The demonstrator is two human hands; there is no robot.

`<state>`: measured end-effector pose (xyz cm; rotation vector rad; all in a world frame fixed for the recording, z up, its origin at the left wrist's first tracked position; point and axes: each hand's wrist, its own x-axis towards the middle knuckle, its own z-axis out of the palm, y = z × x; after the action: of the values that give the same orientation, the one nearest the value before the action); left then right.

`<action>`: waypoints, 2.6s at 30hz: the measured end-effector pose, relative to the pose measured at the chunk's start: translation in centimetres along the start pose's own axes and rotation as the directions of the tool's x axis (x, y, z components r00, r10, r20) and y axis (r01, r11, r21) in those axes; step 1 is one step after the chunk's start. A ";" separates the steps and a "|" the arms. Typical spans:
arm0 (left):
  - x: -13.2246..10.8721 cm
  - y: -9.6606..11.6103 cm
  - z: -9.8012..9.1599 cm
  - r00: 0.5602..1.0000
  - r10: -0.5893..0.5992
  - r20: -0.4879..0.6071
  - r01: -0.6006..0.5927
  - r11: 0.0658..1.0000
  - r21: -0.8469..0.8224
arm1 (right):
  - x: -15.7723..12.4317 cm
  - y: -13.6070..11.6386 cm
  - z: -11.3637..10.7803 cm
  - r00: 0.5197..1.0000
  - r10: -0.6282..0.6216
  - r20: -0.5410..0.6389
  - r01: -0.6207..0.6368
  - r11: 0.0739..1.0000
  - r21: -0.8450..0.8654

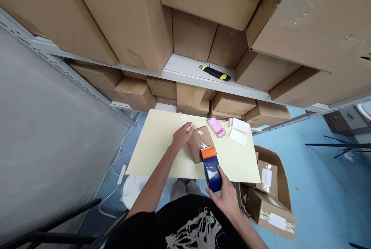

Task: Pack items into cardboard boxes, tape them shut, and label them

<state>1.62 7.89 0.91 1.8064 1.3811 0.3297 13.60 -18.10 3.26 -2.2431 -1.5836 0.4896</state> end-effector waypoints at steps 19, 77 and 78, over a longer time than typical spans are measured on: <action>1.8 1.3 2.6 0.994 0.066 0.088 -0.105 0.813 0.573 | 0.4 3.4 3.8 0.984 -0.155 -0.091 0.149 0.987 -0.065; -3.2 -7.6 1.9 0.952 -0.039 -0.303 0.069 0.994 0.088 | 12.6 -9.1 -1.8 0.921 -0.040 0.389 0.178 0.928 -0.326; -3.3 -7.6 2.4 0.945 -0.033 -0.326 0.081 0.988 0.132 | 12.6 -9.3 -1.8 0.916 -0.035 0.399 0.179 0.926 -0.331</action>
<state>-3.27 4.40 -5.31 1.8844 1.7198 0.5263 10.79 -3.45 8.26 -2.4075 -2.1417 0.6937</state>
